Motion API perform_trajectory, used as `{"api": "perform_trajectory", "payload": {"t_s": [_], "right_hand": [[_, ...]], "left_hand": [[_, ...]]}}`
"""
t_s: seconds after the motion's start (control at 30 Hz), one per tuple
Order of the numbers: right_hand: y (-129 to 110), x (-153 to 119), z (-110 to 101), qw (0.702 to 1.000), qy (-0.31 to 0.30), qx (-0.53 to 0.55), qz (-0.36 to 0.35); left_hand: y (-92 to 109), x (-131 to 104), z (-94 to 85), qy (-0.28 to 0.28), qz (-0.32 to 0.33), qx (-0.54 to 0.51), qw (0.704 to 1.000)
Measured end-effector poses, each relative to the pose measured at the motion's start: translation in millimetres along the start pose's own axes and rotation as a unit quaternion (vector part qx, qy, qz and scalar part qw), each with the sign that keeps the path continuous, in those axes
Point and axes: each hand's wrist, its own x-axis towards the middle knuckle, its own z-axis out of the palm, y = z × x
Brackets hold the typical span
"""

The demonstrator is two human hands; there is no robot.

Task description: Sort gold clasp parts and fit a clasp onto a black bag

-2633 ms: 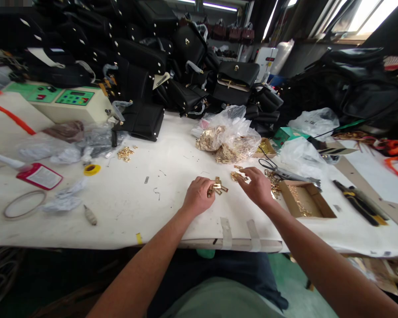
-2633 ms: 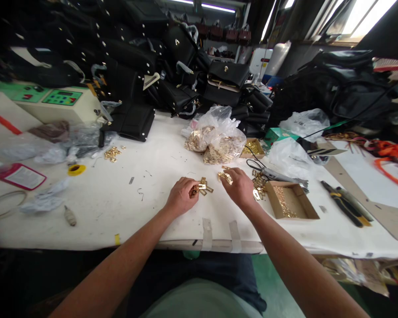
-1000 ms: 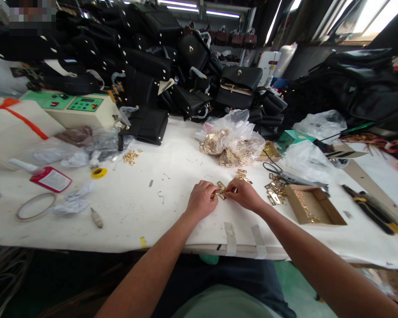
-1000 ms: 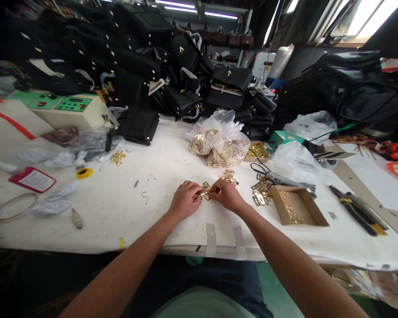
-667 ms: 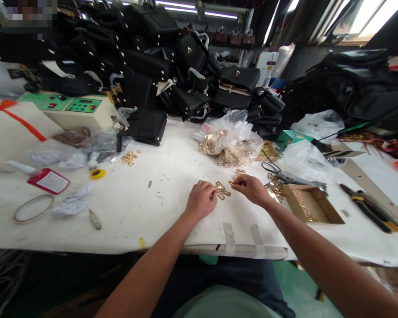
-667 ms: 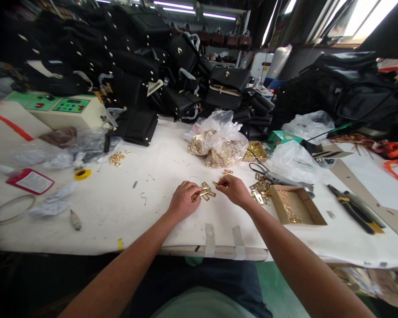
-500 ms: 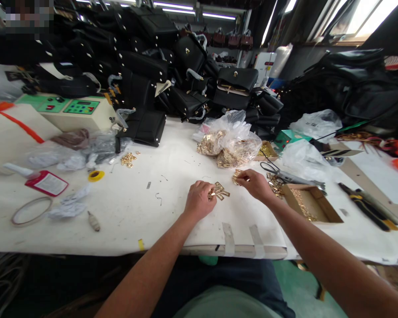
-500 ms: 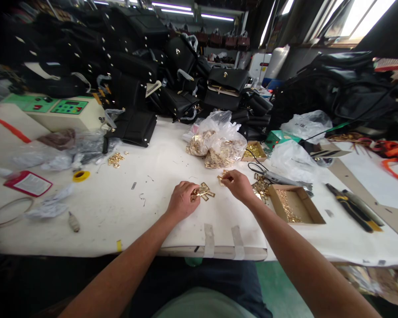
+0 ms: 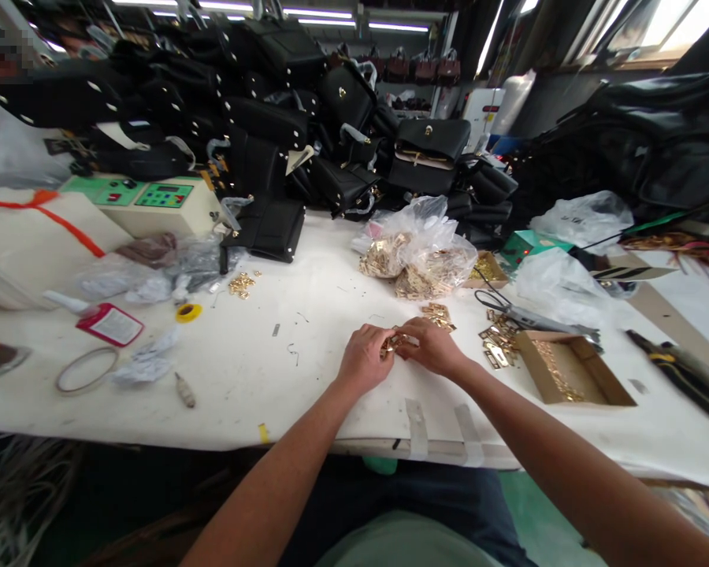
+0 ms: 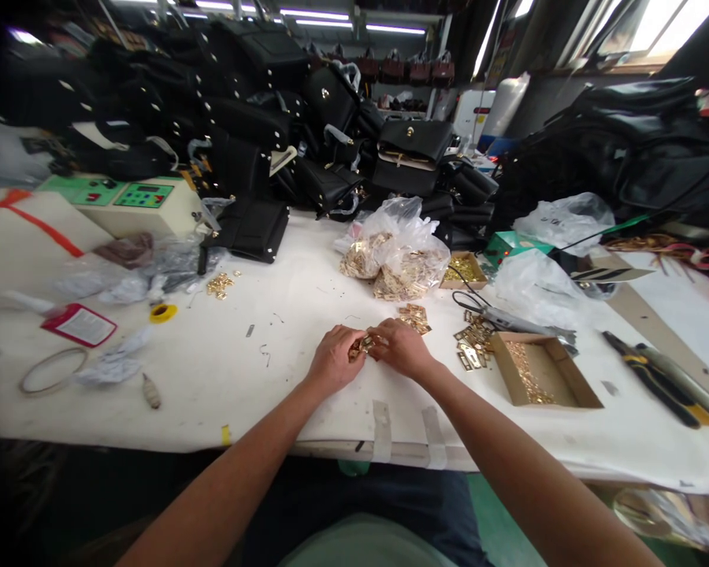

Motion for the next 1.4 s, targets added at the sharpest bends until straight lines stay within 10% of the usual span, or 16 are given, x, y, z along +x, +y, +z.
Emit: {"api": "perform_trajectory", "payload": {"t_s": [0.67, 1.03, 1.27, 1.4], "right_hand": [[-19.1, 12.0, -11.2, 0.985, -0.132, -0.096, 0.057], [4.7, 0.7, -29.4, 0.985, -0.017, 0.095, 0.145], [25.1, -7.0, -51.0, 0.961, 0.156, -0.072, 0.216], [12.4, -6.7, -28.4, 0.984, 0.085, -0.041, 0.153]], "left_hand": [[0.9, -9.4, -0.8, 0.003, -0.015, 0.019, 1.000], [-5.5, -1.9, 4.7, 0.027, -0.026, -0.003, 0.999], [-9.2, -1.2, 8.0, 0.046, -0.025, -0.009, 0.999], [-10.1, -1.5, 9.5, 0.047, -0.027, -0.009, 0.999]]}}
